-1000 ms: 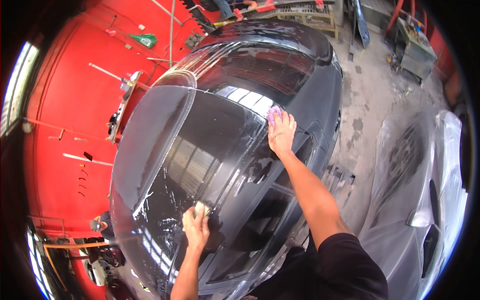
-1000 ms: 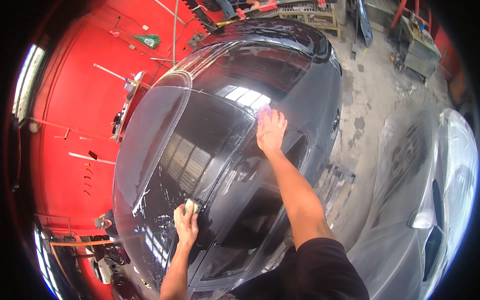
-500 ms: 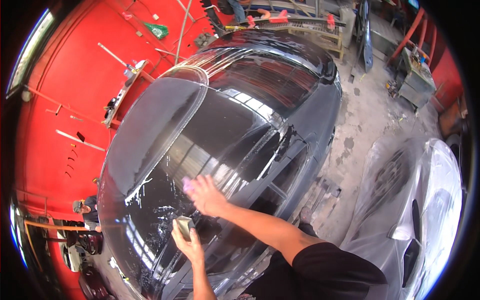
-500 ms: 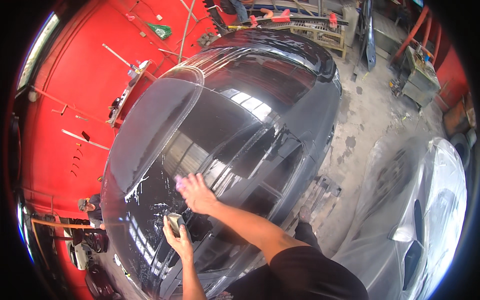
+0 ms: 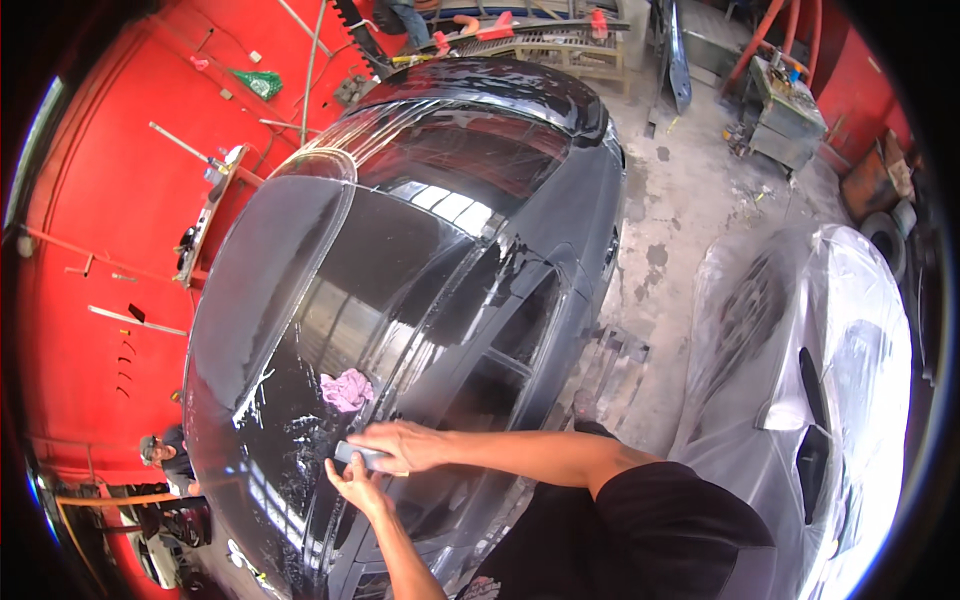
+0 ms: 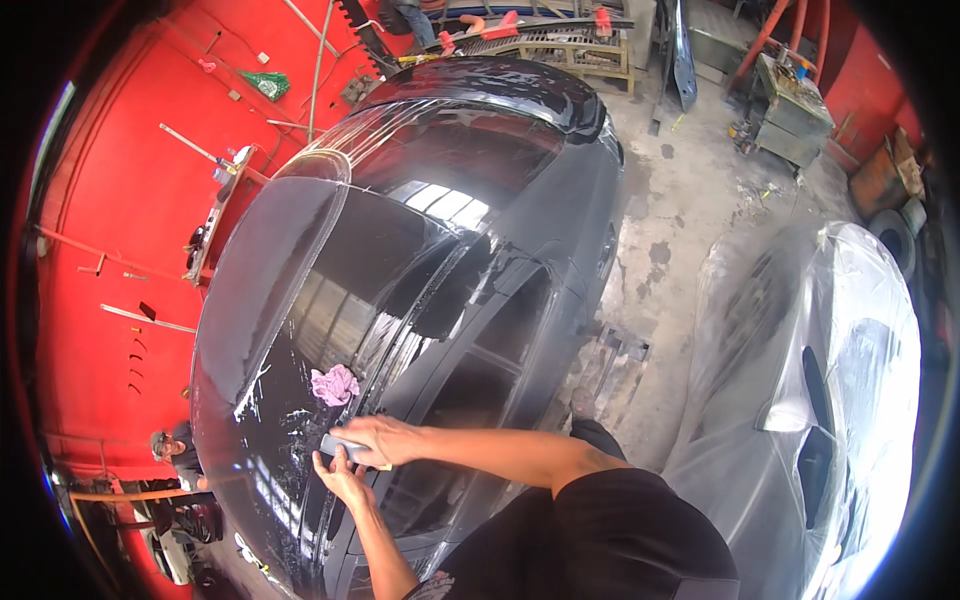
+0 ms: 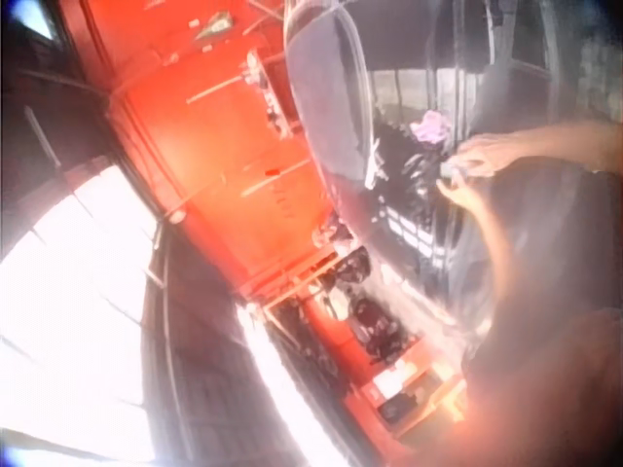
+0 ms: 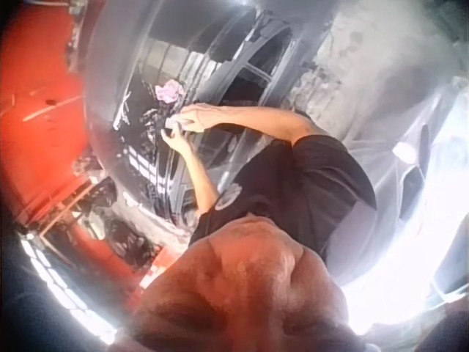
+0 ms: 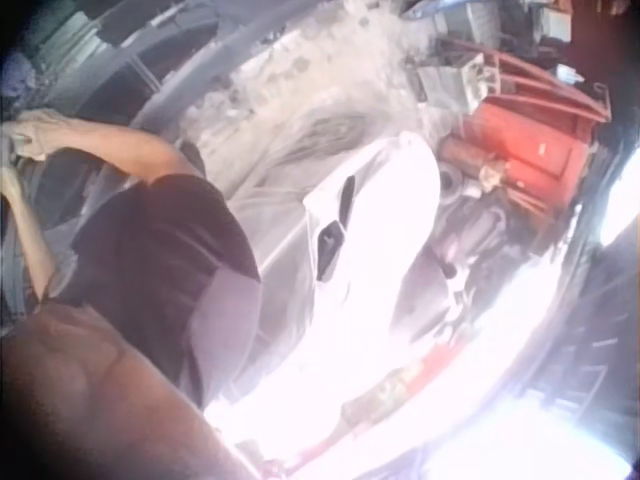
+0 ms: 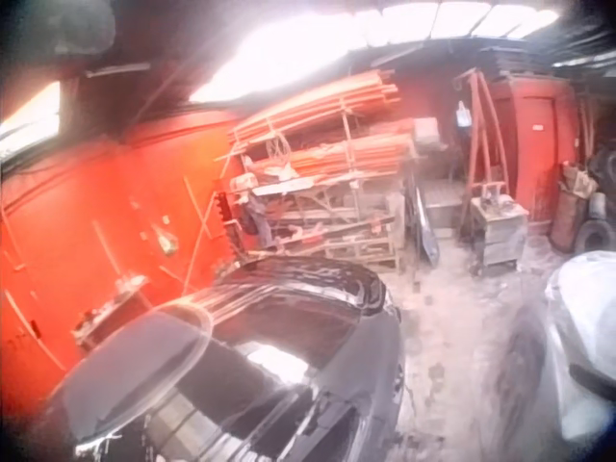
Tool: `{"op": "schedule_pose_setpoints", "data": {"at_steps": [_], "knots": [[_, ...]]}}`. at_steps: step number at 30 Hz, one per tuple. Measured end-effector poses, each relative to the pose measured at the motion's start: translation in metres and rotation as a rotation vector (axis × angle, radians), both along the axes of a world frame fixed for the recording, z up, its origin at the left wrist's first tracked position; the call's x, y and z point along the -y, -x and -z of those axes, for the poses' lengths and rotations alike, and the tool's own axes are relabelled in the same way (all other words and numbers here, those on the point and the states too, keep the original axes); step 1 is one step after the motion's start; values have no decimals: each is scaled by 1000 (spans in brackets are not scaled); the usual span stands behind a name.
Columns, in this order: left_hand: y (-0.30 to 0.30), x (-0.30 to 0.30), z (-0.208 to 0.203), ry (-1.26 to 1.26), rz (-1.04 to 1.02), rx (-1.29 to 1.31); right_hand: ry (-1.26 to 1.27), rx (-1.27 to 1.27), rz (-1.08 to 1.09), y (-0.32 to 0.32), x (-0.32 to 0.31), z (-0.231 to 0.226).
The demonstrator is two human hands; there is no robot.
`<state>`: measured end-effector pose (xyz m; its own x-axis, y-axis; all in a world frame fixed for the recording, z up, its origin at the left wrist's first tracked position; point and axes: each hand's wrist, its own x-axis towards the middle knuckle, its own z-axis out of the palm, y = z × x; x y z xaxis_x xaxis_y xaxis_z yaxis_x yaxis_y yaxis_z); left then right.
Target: The person applies a transparent film to the rear windshield of a black car. Using a yellow squeegee in the right hand and a purple cloth in the left, they smooth the film from the center outward, removing bubbles and excess liquid. The process continues across the entire glass surface, with the person repositioning to cover different areas.
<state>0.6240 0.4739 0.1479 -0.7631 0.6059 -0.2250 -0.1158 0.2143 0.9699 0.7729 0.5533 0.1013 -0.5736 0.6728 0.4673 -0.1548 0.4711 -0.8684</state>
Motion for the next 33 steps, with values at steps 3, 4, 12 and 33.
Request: {"op": "schedule_pose_setpoints", "data": {"at_steps": [3,4,12,33], "knots": [[-8,6,15,51,72,48,71,162,-8,-24,44,-3],[-9,8,19,100,107,40,94,176,27,-28,50,-2],[-26,17,21,-21,337,224,257,200,163,-53,49,20],[61,107,-5,-383,663,479,1194,-240,-407,-9,129,-30]]}}
